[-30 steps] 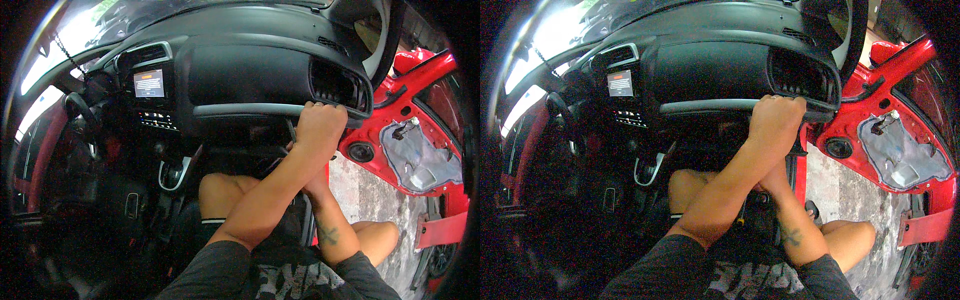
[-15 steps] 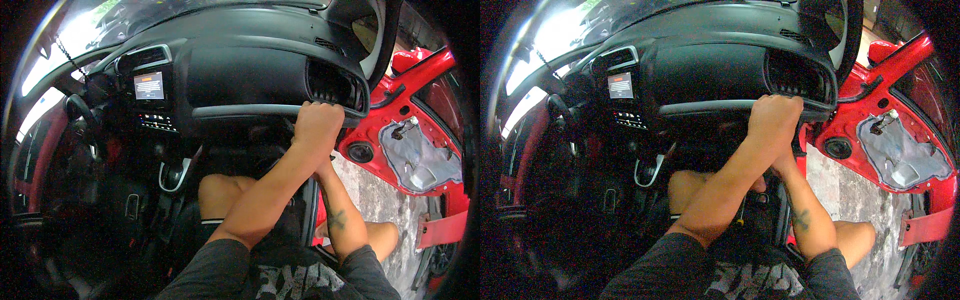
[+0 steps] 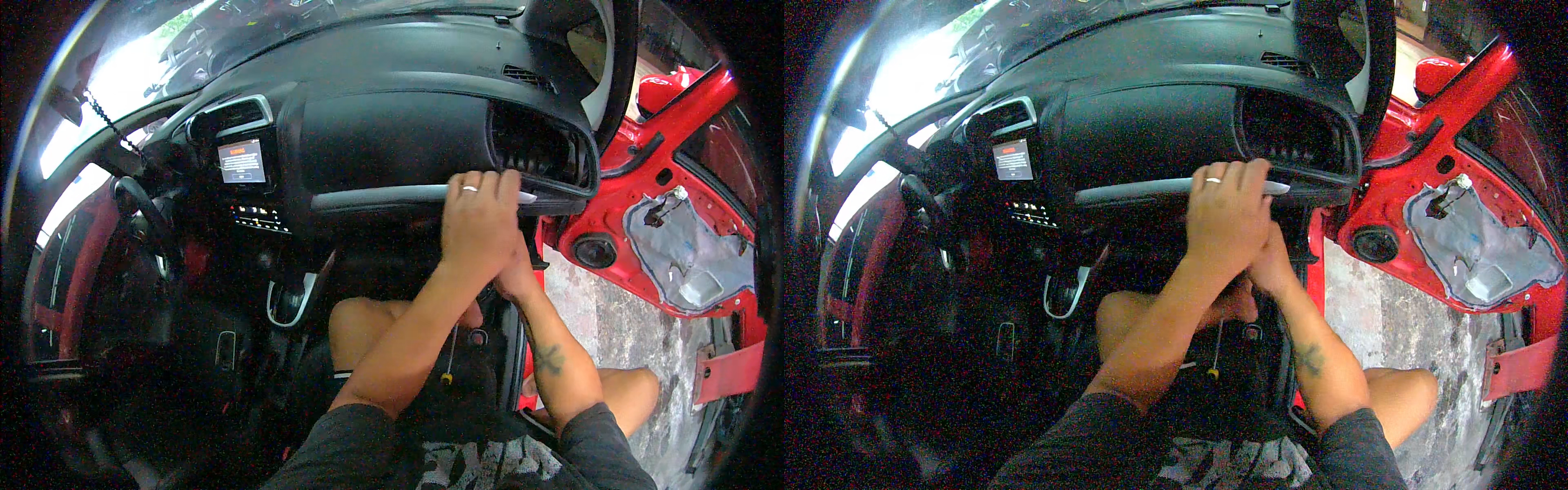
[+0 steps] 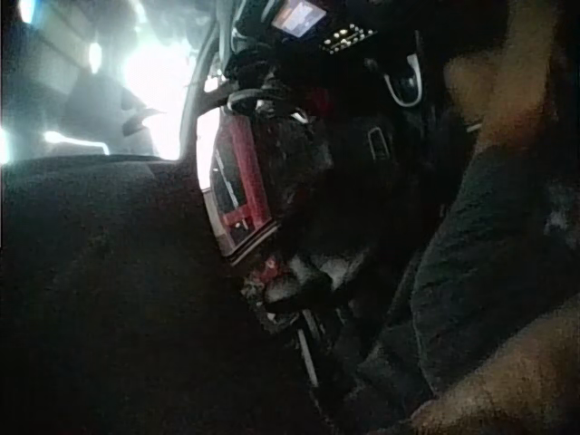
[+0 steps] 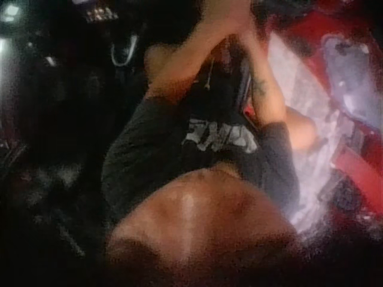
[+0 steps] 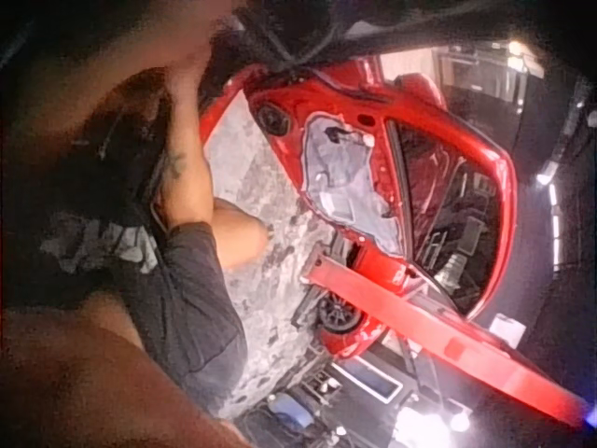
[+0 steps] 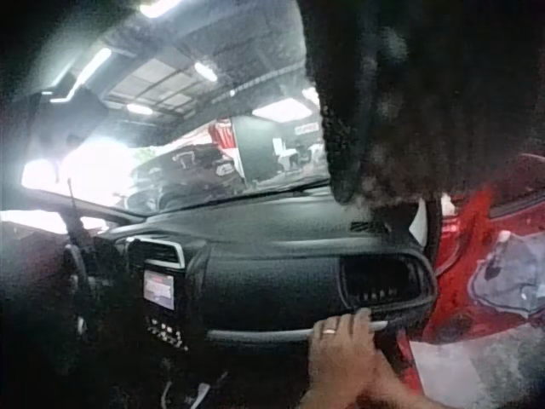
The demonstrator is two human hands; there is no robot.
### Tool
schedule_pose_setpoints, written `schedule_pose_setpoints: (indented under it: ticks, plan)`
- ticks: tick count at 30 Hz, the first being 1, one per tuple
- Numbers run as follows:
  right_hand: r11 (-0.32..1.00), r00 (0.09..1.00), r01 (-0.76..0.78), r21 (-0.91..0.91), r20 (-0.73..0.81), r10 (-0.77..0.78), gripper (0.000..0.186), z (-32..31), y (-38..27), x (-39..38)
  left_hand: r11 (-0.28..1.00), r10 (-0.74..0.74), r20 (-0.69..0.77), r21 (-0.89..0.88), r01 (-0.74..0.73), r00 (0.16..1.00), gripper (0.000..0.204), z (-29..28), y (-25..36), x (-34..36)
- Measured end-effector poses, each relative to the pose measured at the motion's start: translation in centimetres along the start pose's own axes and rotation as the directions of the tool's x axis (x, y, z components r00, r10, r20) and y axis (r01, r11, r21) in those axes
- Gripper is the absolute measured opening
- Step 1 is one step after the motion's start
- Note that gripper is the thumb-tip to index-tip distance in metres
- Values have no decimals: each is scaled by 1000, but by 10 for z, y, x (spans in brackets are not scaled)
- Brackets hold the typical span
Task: The person installs a car stereo unit into the dashboard of a red car. They connect the wiring harness, fit the unit into the dashboard opening, and secure the trim bezel and air vent components.
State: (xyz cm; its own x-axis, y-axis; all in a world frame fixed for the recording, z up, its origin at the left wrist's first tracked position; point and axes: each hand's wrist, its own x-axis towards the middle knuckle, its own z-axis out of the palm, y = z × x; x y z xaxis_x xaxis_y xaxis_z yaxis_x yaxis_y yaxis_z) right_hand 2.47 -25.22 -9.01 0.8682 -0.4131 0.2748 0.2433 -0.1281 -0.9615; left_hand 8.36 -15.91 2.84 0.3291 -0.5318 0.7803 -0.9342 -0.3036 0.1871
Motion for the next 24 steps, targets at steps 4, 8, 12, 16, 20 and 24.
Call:
schedule_pose_setpoints:
  ticks: [4, 8, 12, 16, 20, 24]
  plan:
    - [962, 993, 83, -260, -59, -102, 34, 15, -54, -14, 1000, -25, 19, -3, 25, 1000, 33, 0, -12, -4]
    - [860, 972, 34, -509, -184, -147, 30, 28, -66, -20, 992, 48, -67, -112, -55, 997, 29, -3, -8, -9]
    - [869, 980, 61, -491, -137, -146, 26, 28, -72, -7, 991, 63, -17, -118, -65, 998, 34, -10, -11, -6]
    - [918, 994, -104, -382, -76, 81, 31, 13, -78, 2, 994, 57, 83, -94, -49, 995, 34, -7, -15, -1]
    - [969, 969, -243, -54, -60, 240, 37, 1, -68, 9, 997, 60, 127, -59, -53, 990, 32, -6, -13, 4]
    - [948, 969, -238, 213, -14, 247, 35, 4, -68, 10, 998, 58, 203, 14, -62, 978, 28, -5, -11, 6]
